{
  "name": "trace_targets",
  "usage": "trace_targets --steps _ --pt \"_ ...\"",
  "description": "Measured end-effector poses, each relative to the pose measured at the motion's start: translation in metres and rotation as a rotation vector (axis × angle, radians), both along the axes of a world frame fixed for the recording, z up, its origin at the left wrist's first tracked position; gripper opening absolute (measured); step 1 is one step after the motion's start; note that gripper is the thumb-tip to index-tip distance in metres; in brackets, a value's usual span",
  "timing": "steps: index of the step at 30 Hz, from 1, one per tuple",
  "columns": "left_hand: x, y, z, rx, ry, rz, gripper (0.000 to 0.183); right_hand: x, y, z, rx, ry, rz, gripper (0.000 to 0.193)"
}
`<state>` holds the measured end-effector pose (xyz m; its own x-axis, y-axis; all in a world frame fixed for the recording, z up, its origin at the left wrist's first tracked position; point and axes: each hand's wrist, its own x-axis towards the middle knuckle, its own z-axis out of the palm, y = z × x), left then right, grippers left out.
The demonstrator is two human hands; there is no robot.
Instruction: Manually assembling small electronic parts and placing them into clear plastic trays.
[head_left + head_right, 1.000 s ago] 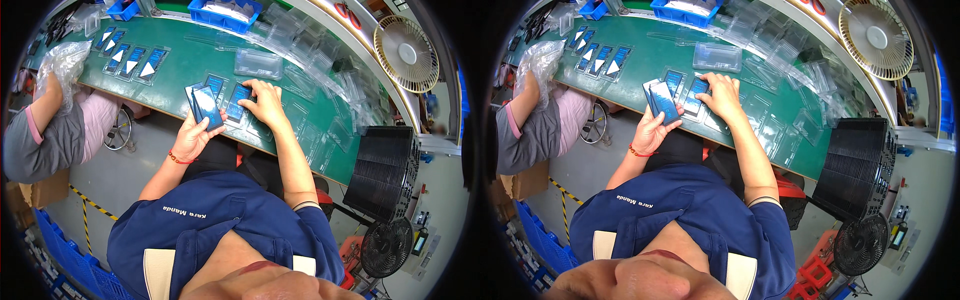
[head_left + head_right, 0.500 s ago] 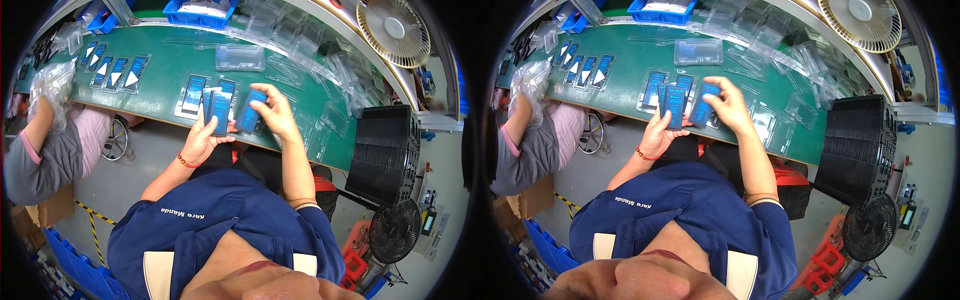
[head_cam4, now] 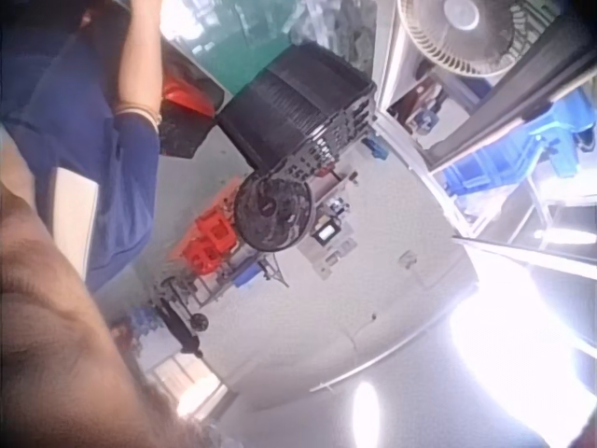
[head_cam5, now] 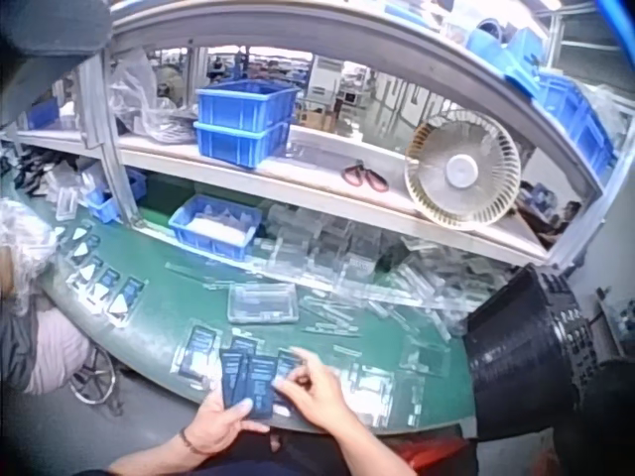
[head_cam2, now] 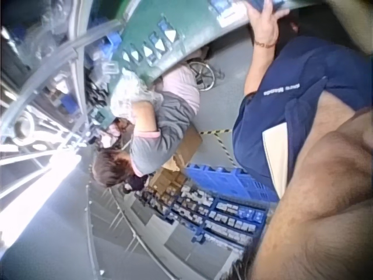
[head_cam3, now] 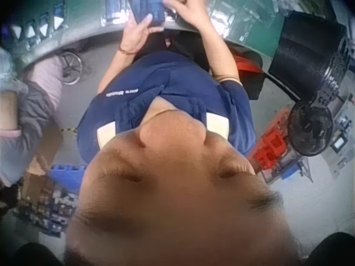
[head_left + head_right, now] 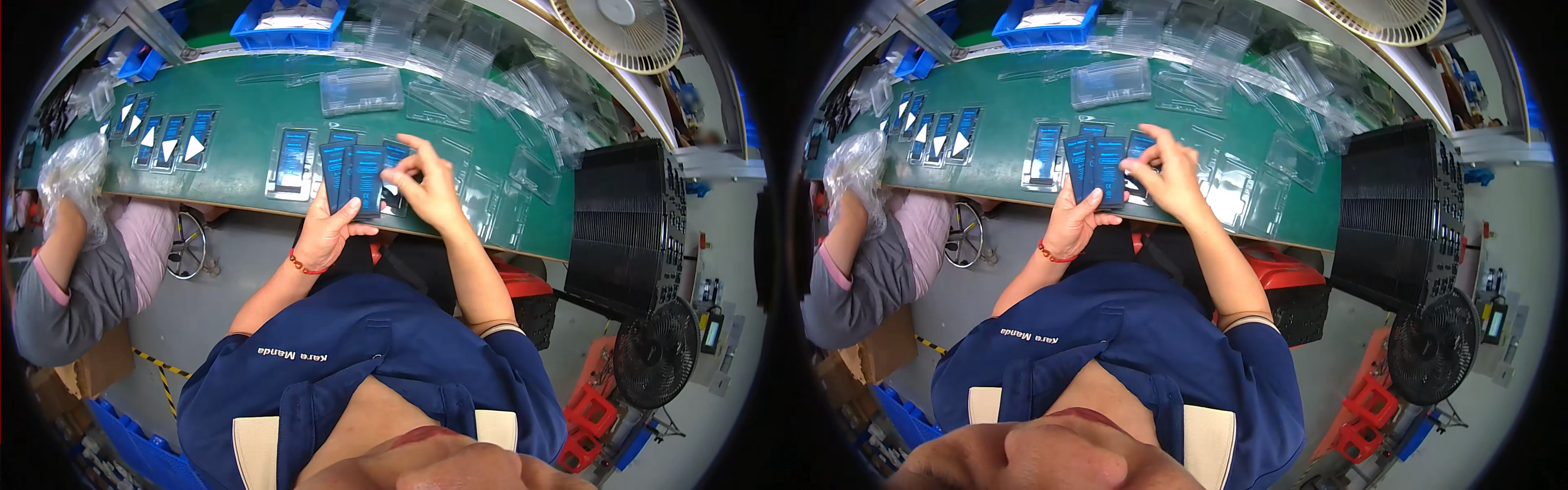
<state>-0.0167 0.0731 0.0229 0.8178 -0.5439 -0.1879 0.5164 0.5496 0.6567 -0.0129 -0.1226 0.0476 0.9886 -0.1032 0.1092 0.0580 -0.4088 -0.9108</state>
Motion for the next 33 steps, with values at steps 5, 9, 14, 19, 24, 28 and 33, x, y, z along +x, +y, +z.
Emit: trace_targets --steps 5,9,14,19,24,28,33 --pt "-0.003 -0.021 -0.001 0.109 -0.017 -0.093 0.05 -0.016 -0.02 -0.004 0.301 0.016 -0.03 0.053" --pt "0.0 -0.026 0.0 -0.058 -0.033 -0.184 0.048 -0.013 -0.075 -0.014 0.185 0.083 -0.26 0.05" --pt "-0.003 -0.034 0.002 -0.096 -0.028 -0.206 0.055 -0.015 -0.075 -0.012 -0.717 0.037 -0.286 0.043" --pt "-0.005 -0.049 -0.004 0.05 -0.102 -0.217 0.054 -0.033 -0.06 -0.014 -0.527 -0.183 -0.355 0.048" --pt "-0.014 -0.071 -0.007 0.057 -0.067 -0.262 0.049 -0.058 -0.055 0.006 0.194 0.085 -0.164 0.055" --pt "-0.01 -0.071 -0.006 0.101 -0.078 -0.335 0.047 -0.07 -0.111 -0.013 0.19 0.005 -0.423 0.053" --pt "-0.01 -0.074 -0.003 0.131 -0.094 -0.328 0.046 -0.074 -0.112 -0.012 -0.58 0.14 -0.39 0.048"
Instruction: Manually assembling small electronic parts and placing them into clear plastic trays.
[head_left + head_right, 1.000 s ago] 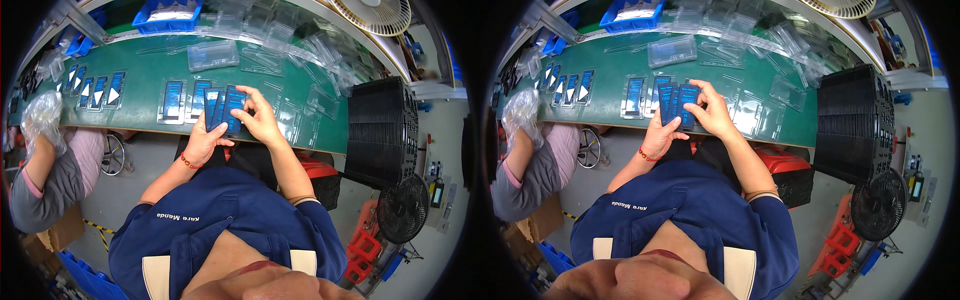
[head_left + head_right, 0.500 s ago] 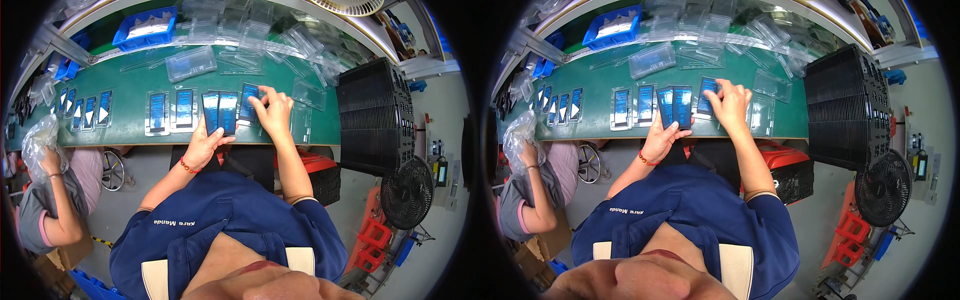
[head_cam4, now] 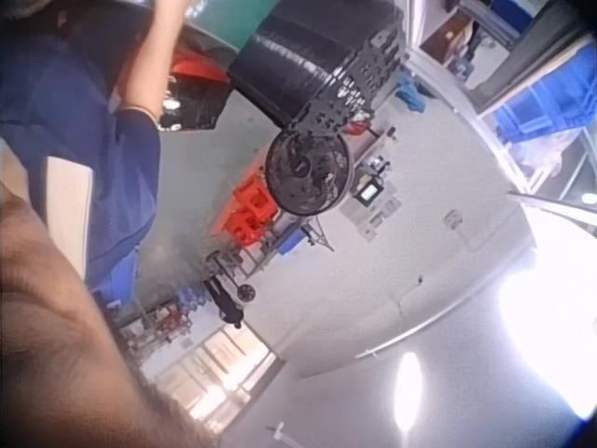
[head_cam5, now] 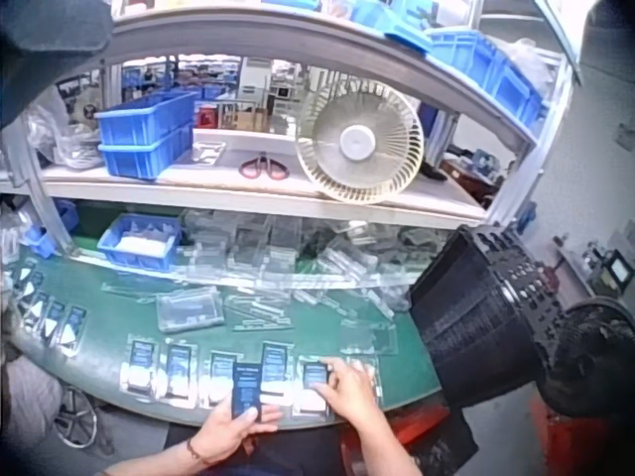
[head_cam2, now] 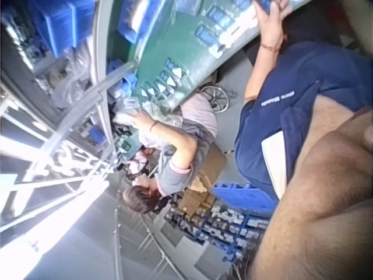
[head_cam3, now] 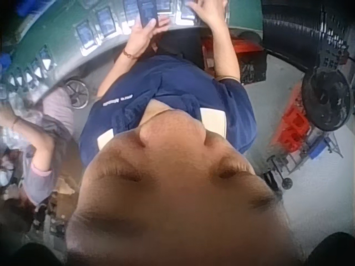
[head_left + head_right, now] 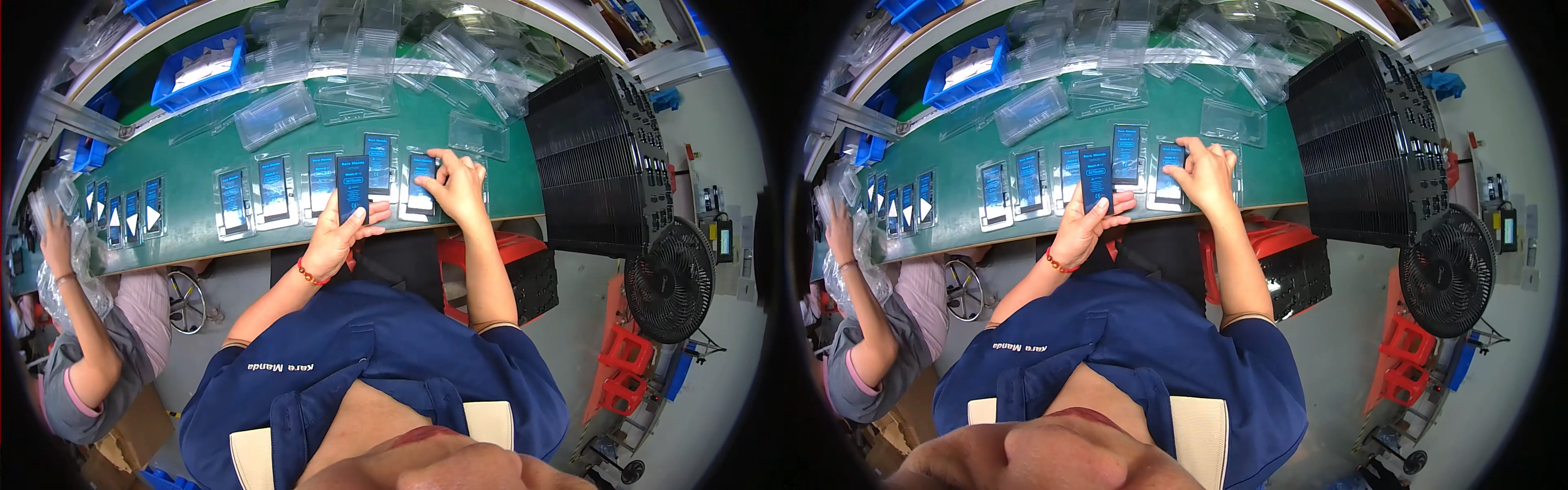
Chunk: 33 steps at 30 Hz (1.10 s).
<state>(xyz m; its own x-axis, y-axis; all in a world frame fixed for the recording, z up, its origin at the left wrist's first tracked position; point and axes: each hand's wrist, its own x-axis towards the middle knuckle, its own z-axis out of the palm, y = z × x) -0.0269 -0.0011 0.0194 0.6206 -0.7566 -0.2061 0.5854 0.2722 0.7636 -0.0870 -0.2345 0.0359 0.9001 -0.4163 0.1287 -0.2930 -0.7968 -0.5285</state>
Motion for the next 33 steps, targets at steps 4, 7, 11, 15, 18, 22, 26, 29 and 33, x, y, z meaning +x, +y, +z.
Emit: trace_targets --steps 4,7,11,15,18,22,26,29,33 --pt "-0.001 -0.001 0.001 0.002 -0.04 0.022 0.048 -0.003 0.007 -0.002 -0.184 -0.069 -0.079 0.046" --pt "-0.001 -0.008 -0.001 0.012 -0.084 -0.028 0.05 -0.005 0.027 0.005 0.189 -0.284 0.01 0.038" --pt "-0.01 -0.023 -0.007 0.04 -0.428 -0.123 0.068 -0.013 0.061 0.0 1.055 -0.278 0.129 0.017" --pt "-0.01 -0.009 0.01 0.267 -0.713 -0.112 0.076 -0.04 -0.004 -0.001 0.645 -0.413 -0.116 0.006" --pt "0.001 -0.002 0.014 0.405 -1.233 0.06 0.063 -0.059 -0.051 -0.005 0.401 -0.212 -0.284 0.015" --pt "0.004 -0.016 0.011 0.607 -1.602 0.032 0.049 -0.063 -0.048 -0.019 0.091 -0.088 -0.289 0.032" --pt "0.005 -0.025 -0.008 0.746 -1.725 -0.034 0.052 -0.056 -0.023 -0.027 -0.115 -0.11 -0.304 0.035" --pt "0.008 -0.018 -0.009 0.77 -1.752 0.048 0.054 -0.043 -0.009 -0.037 -0.215 -0.209 -0.263 0.034" --pt "0.018 -0.003 -0.01 0.695 -1.757 0.141 0.053 -0.021 0.007 -0.03 -0.278 -0.259 -0.213 0.033"
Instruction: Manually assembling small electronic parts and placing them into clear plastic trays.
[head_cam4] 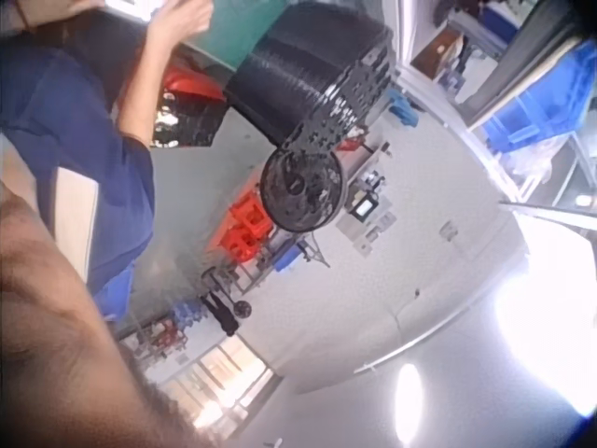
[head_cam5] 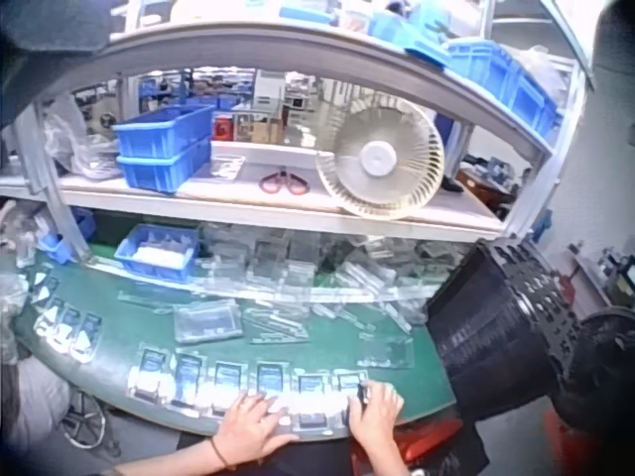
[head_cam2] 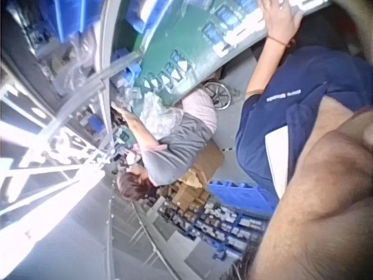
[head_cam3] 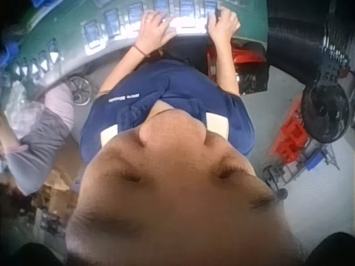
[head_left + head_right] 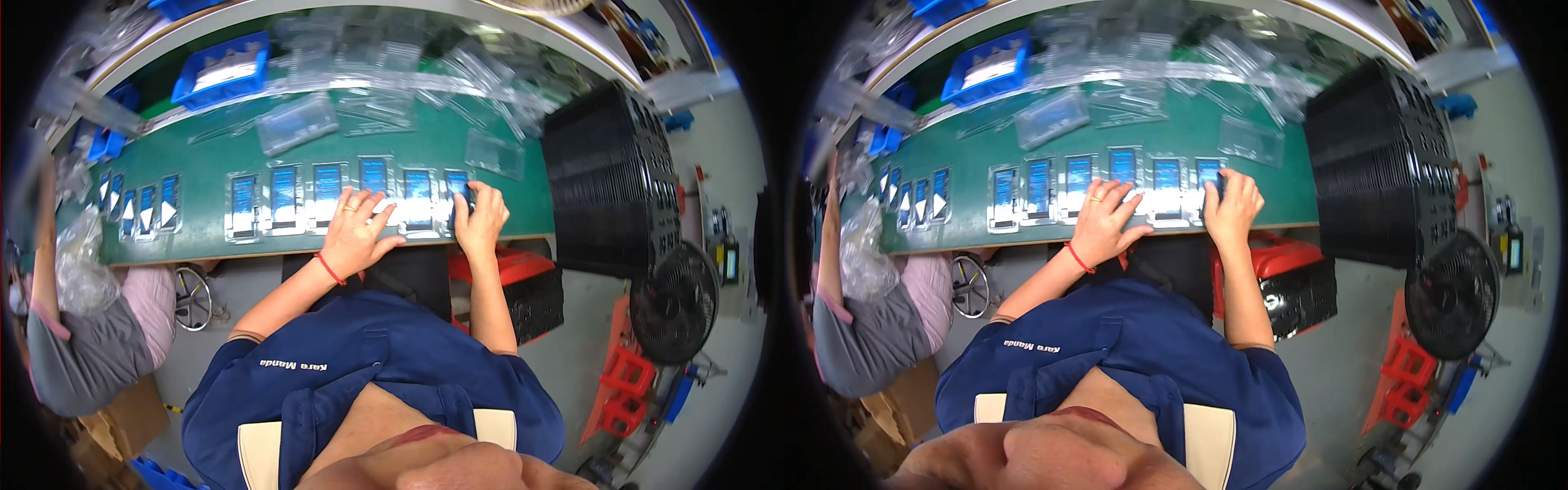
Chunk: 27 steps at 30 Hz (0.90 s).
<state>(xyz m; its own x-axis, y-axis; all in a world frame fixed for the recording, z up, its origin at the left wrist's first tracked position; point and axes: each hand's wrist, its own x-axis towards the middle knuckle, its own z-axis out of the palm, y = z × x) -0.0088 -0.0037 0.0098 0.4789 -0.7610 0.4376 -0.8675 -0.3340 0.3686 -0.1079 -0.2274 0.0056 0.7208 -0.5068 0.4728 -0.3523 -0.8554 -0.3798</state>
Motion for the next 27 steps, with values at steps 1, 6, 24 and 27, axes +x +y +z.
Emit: trace_targets --steps 1,6,24,27 --pt "0.004 0.003 -0.001 -0.012 0.014 -0.02 0.053 0.004 0.0 -0.001 0.015 0.014 0.014 0.033" --pt "0.013 0.019 -0.003 -0.108 0.028 -0.063 0.049 0.021 0.005 -0.007 -0.021 0.024 0.05 0.032" --pt "0.336 0.125 0.074 0.115 0.237 0.519 0.041 0.019 0.046 0.03 -0.1 0.162 0.639 0.086" --pt "0.374 0.123 0.062 0.225 0.28 0.478 0.052 0.021 0.047 0.029 -0.11 0.16 0.634 0.077"
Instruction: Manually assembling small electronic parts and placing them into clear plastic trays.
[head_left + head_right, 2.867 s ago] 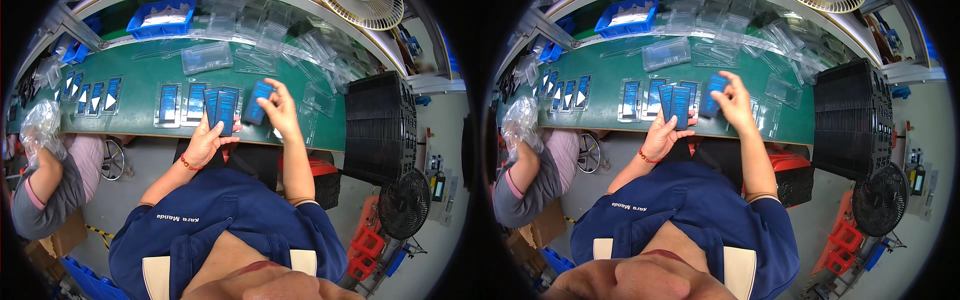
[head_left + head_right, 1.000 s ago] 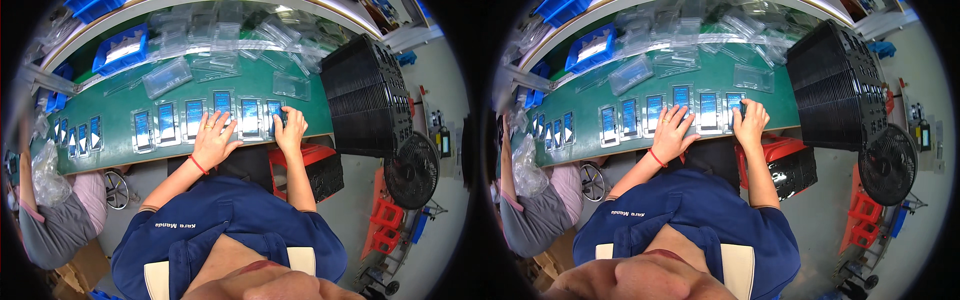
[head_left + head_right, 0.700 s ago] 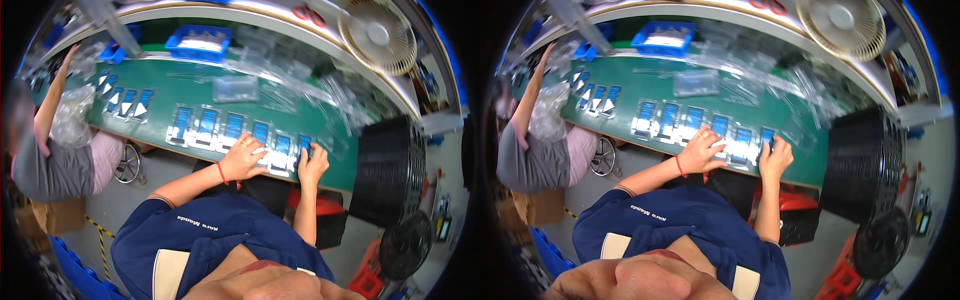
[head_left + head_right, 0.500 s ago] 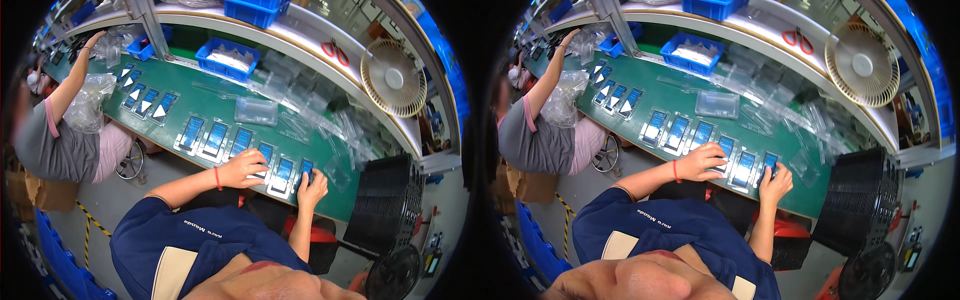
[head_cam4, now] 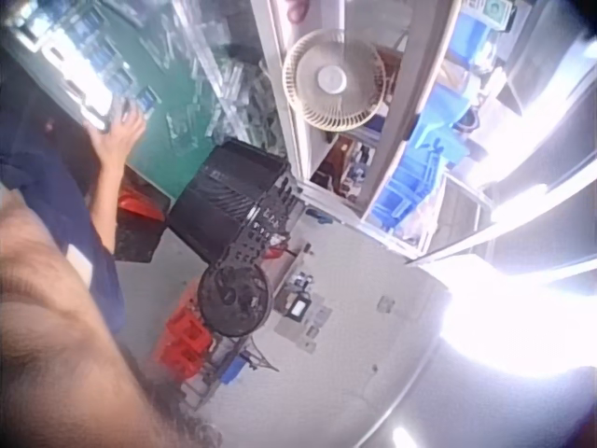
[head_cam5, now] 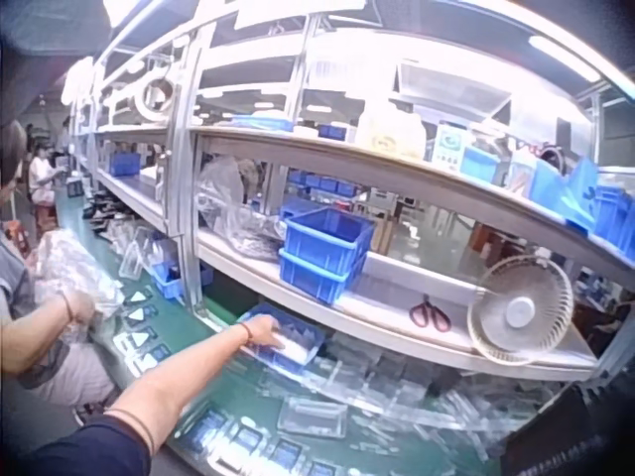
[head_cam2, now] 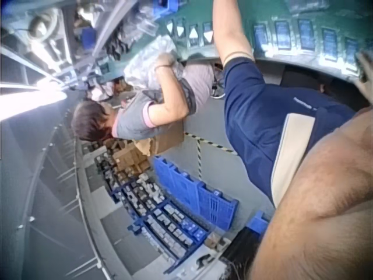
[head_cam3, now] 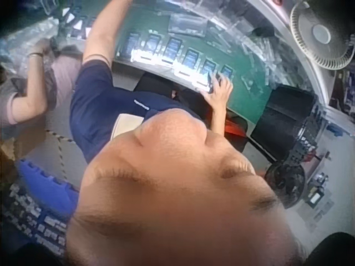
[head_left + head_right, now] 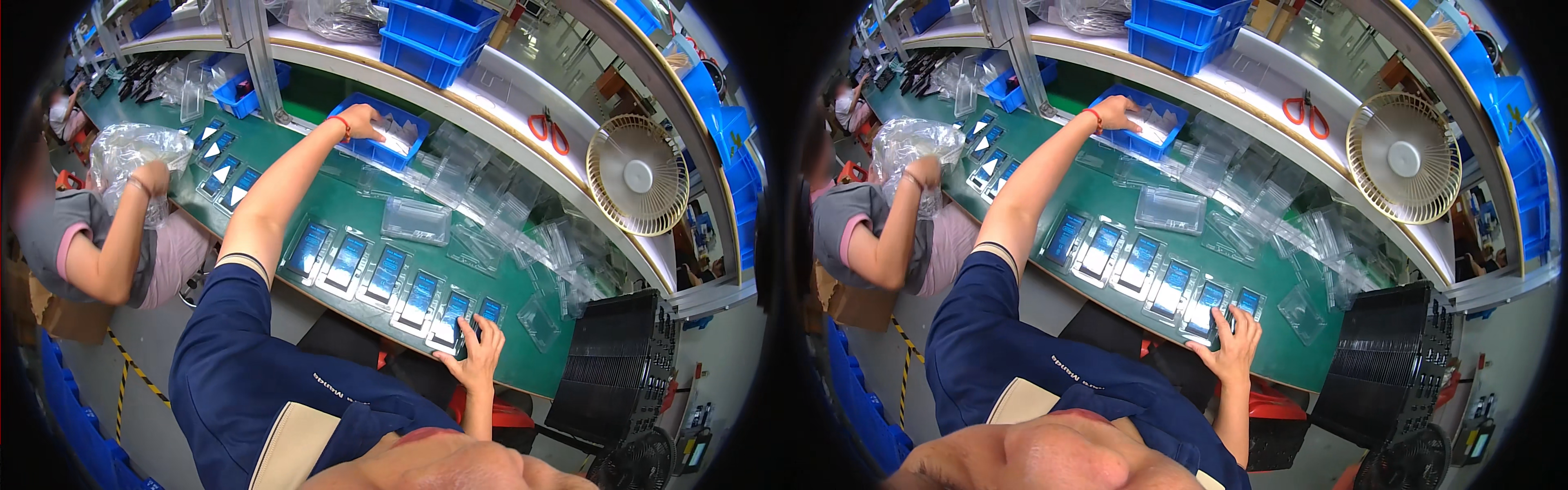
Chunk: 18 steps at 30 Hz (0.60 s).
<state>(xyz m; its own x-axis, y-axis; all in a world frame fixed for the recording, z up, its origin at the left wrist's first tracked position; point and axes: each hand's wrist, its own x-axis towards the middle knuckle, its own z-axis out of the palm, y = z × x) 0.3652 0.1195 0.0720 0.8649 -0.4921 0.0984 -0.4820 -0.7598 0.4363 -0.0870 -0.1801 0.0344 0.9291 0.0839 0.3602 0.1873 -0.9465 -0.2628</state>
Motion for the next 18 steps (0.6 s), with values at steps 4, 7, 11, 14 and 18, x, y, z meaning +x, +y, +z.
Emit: trace_targets --steps 4,7,11,14,18 --pt "0.021 -0.008 -0.004 0.21 0.067 0.007 0.058 0.0 0.002 0.002 0.023 0.001 -0.02 0.069" --pt "0.025 -0.01 -0.007 0.276 -0.009 0.04 0.043 0.0 0.002 0.002 0.025 -0.005 -0.021 0.069" --pt "0.023 -0.007 -0.011 0.208 -0.131 0.113 0.029 0.001 0.001 0.002 0.035 -0.008 -0.022 0.069" --pt "0.021 -0.005 -0.012 0.148 -0.19 0.173 0.028 0.001 0.0 0.002 0.034 -0.012 -0.02 0.068" --pt "0.032 0.003 -0.02 0.099 -0.204 0.147 0.028 0.002 0.0 0.002 0.05 -0.025 -0.023 0.068"
